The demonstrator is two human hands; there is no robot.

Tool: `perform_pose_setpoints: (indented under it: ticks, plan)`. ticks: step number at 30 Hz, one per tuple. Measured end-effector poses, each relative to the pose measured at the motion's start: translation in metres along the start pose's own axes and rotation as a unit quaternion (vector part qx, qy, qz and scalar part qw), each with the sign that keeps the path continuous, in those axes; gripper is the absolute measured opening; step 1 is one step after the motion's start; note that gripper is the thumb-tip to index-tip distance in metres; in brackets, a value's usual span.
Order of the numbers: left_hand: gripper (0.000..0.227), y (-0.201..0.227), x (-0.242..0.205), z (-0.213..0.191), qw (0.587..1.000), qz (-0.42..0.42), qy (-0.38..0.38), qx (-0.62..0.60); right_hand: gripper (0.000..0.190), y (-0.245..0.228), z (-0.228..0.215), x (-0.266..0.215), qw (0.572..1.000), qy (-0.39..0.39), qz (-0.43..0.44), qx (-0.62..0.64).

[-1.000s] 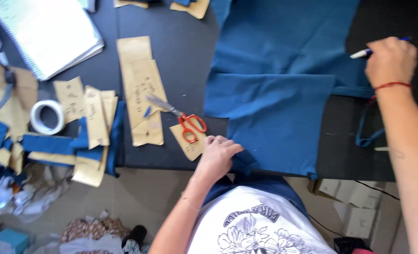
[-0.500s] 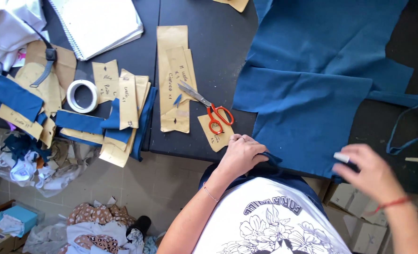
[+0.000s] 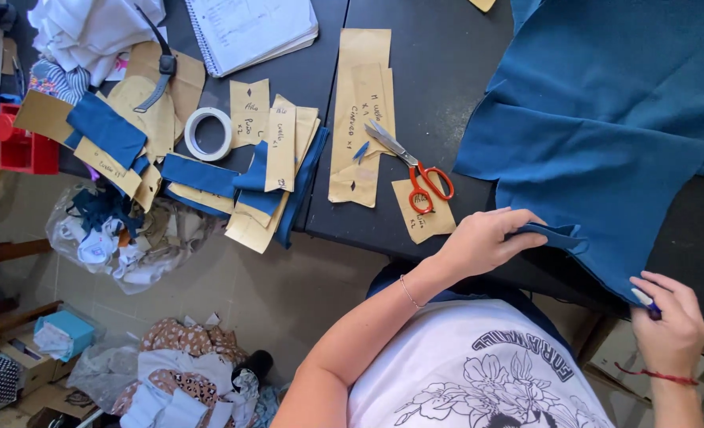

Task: The person organizes and cuts blue fabric pieces using a rotary cutter and scissors. They place paper patterns on the fabric, write on them with a pen, and trim the fabric edges to match the pattern shapes.

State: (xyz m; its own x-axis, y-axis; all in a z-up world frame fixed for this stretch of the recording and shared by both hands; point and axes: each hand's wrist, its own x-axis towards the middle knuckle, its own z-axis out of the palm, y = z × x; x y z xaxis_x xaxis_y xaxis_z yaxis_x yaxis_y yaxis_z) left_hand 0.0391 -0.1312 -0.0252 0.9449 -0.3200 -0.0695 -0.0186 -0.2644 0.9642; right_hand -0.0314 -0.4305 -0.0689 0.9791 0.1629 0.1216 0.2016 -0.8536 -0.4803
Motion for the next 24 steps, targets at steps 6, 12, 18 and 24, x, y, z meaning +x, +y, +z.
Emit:
perform_pose_setpoints:
  ticks: [6, 12, 18, 24]
  plan:
    - [0.016, 0.006, -0.011, -0.017, 0.999, -0.015, -0.036, -0.017, 0.036, -0.023, -0.023, 0.005, 0.999, 0.034, -0.009, 0.020]
    - [0.023, 0.000, -0.026, -0.028, 0.992, -0.050, -0.117, 0.018, 0.036, -0.037, -0.046, 0.000, 0.995, -0.076, 0.046, 0.043]
    - [0.018, 0.001, -0.035, -0.032, 0.981, -0.092, -0.171, 0.025, 0.037, 0.000, -0.032, -0.027, 0.963, -0.193, 0.168, 0.082]
    - [0.015, 0.006, -0.022, -0.033, 0.970, -0.176, -0.165, -0.005, 0.022, -0.028, -0.043, -0.002, 0.892, -0.289, 0.337, 0.085]
